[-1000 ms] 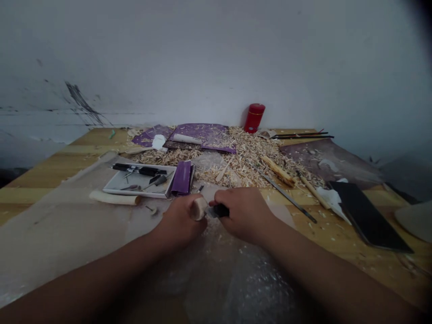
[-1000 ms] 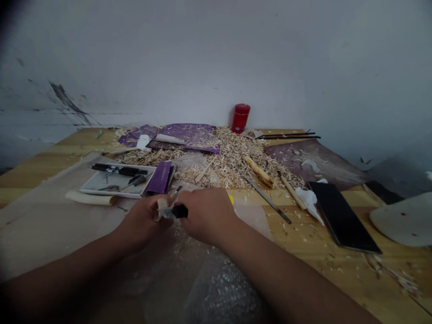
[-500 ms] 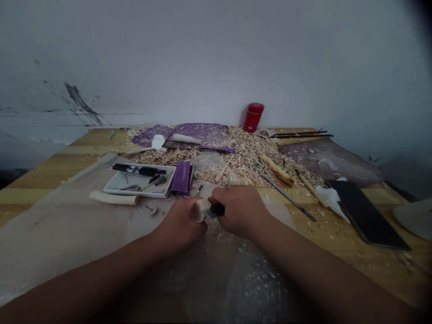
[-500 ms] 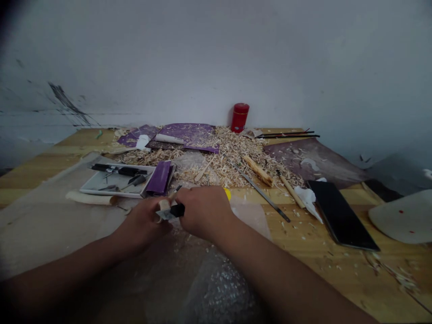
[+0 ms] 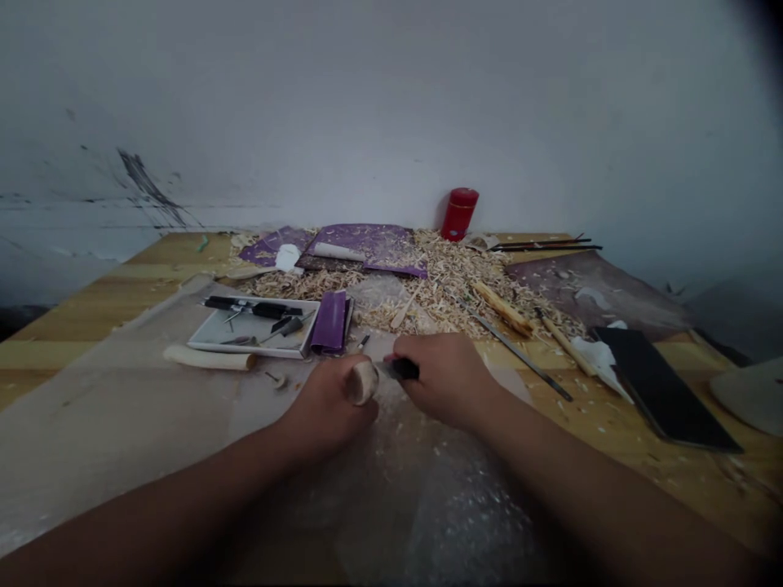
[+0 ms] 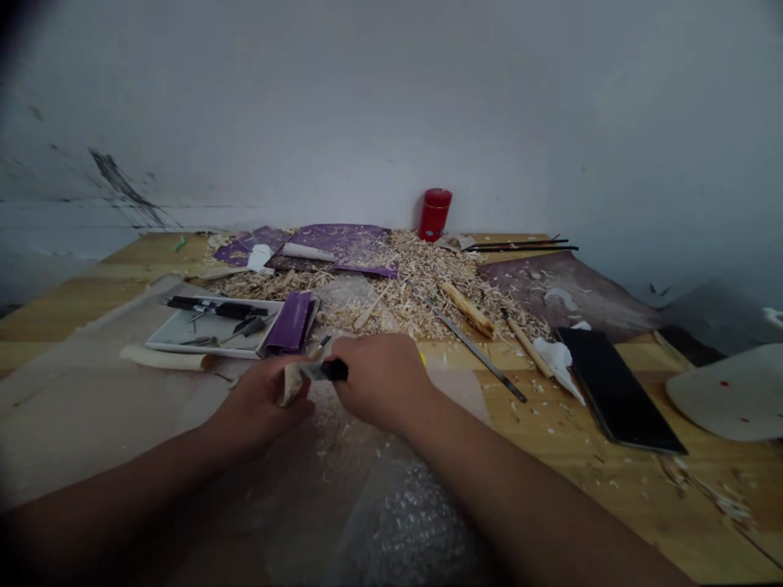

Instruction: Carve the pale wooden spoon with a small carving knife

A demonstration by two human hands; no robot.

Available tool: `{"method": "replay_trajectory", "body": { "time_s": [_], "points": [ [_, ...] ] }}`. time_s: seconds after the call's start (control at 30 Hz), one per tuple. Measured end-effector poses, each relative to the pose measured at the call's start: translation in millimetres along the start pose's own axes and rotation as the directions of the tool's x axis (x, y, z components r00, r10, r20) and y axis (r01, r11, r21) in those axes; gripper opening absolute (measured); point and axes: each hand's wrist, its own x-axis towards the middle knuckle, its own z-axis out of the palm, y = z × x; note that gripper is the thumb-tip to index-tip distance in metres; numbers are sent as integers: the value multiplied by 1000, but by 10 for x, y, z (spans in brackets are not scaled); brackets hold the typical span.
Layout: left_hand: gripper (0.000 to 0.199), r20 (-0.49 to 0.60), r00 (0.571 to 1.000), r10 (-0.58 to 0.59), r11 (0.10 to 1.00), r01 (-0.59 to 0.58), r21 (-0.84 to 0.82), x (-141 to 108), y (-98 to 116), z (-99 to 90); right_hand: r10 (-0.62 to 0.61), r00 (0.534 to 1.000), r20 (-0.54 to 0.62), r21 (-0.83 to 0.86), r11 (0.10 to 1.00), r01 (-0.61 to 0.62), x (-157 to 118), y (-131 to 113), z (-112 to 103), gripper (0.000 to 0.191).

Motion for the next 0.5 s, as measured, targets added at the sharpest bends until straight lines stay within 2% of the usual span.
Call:
{"method": "replay_trajectory", "body": {
  "time_s": [0.17, 0.5],
  "points": [
    [6, 9, 1000, 22, 999, -22, 43, 16, -32, 23, -43, 999, 16, 15, 999, 43, -31, -113, -26, 13],
    [10, 100, 994, 44, 999, -44, -6, -13, -27, 1, -34, 998, 58, -19, 999, 35, -9, -103, -5, 15]
  ]
}}
